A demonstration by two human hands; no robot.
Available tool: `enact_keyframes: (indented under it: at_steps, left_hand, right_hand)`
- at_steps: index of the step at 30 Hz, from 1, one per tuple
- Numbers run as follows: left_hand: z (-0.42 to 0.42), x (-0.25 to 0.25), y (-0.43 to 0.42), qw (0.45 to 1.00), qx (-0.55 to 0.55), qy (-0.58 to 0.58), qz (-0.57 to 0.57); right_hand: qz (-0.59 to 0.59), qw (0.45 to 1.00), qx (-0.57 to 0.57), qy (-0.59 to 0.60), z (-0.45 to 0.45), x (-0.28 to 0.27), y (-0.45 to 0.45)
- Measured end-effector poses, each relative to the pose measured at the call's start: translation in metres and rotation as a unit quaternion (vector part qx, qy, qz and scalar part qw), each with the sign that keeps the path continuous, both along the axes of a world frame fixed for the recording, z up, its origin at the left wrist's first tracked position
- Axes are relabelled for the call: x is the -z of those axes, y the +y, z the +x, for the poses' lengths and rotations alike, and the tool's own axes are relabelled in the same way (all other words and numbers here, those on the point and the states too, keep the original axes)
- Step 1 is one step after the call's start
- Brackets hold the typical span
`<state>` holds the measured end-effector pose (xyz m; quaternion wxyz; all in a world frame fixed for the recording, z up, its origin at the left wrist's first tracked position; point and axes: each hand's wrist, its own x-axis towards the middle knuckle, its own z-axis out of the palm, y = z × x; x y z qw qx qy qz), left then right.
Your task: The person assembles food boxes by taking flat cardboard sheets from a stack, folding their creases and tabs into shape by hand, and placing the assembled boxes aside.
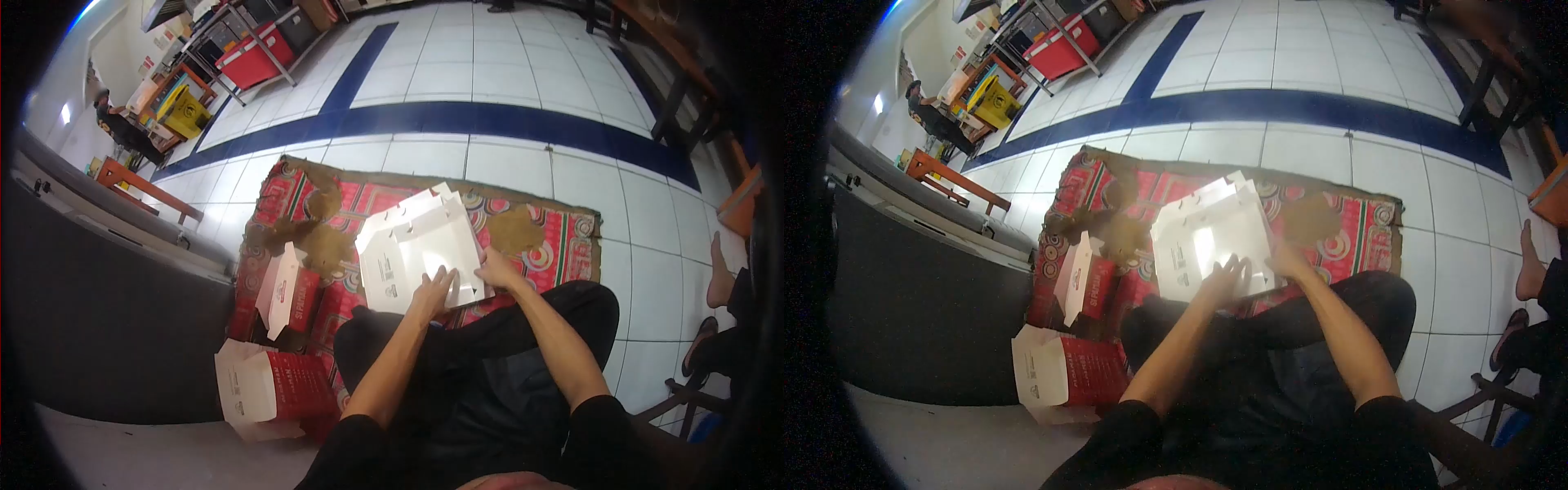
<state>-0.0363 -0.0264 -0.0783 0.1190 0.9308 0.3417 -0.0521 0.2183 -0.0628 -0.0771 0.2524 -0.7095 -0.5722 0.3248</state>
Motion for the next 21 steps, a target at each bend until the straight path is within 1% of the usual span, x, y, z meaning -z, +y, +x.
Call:
enact_keyframes:
  at_steps: [1,3,4,5,6,7,8,9,10,11,12,13,14,15,16,17,18,19,20,21]
  left_hand:
    - [0.002,0.002,0.000,1.000,0.002,-0.007,0.008]
    - [0.004,0.010,0.002,0.996,-0.041,-0.069,-0.034]
    - [0.005,0.000,0.004,0.995,-0.041,-0.060,-0.069]
    - [0.005,-0.010,0.005,0.995,-0.038,-0.065,-0.062]
    - [0.004,-0.012,0.006,0.988,-0.042,-0.117,-0.090]
    - [0.003,-0.013,0.006,0.978,-0.046,-0.168,-0.118]
    - [0.002,-0.014,0.008,0.974,-0.034,-0.203,-0.094]
    - [0.005,-0.024,0.011,0.974,-0.032,-0.207,-0.090]
    - [0.009,-0.040,0.011,0.973,-0.057,-0.186,-0.128]
    - [0.011,-0.055,0.010,0.969,-0.081,-0.163,-0.166]
    - [0.010,-0.062,0.007,0.969,-0.078,-0.165,-0.164]
    - [0.009,-0.067,0.005,0.973,-0.102,-0.176,-0.113]
    - [0.009,-0.072,0.004,0.972,-0.125,-0.187,-0.061]
    - [0.010,-0.076,0.005,0.972,-0.123,-0.190,-0.060]
    - [0.010,-0.079,0.006,0.963,-0.155,-0.217,-0.045]
    - [0.011,-0.082,0.006,0.951,-0.187,-0.244,-0.031]
    - [0.012,-0.087,0.003,0.934,-0.221,-0.280,-0.030]
    - [0.013,-0.089,0.004,0.933,-0.219,-0.283,-0.029]
    - [0.014,-0.093,0.005,0.914,-0.213,-0.344,0.015]
    - [0.014,-0.094,0.006,0.889,-0.206,-0.404,0.059]
  right_hand:
    - [0.018,1.000,-0.011,0.014,0.001,0.006,0.000]
    - [0.020,1.000,-0.001,-0.001,0.000,0.015,0.006]
    - [0.012,1.000,0.007,-0.009,0.000,0.009,0.007]
    - [0.020,1.000,0.009,-0.014,0.002,0.004,0.008]
    - [0.021,0.991,0.079,0.104,0.002,-0.003,0.008]
    - [0.022,0.964,0.146,0.222,0.002,-0.010,0.009]
    - [0.029,0.965,0.146,0.218,0.002,-0.016,0.010]
    - [0.083,0.960,0.165,0.209,0.005,-0.003,0.015]
    - [0.137,0.952,0.184,0.201,0.006,-0.007,0.017]
    - [0.141,0.952,0.184,0.198,0.009,-0.009,0.017]
    - [0.145,0.944,0.178,0.235,0.005,-0.030,0.010]
    - [0.150,0.935,0.172,0.272,0.002,-0.047,0.005]
    - [0.153,0.935,0.173,0.269,0.001,-0.058,0.003]
    - [0.147,0.929,0.128,0.316,0.002,-0.062,0.003]
    - [0.139,0.919,0.081,0.361,0.003,-0.067,0.002]
    - [0.141,0.919,0.082,0.358,0.002,-0.070,0.002]
    - [0.167,0.921,0.071,0.346,0.000,-0.069,0.002]
    - [0.192,0.921,0.060,0.333,-0.001,-0.069,0.002]
    - [0.181,0.939,0.065,0.283,0.002,-0.070,-0.001]
    - [0.184,0.940,0.064,0.281,0.000,-0.081,-0.005]
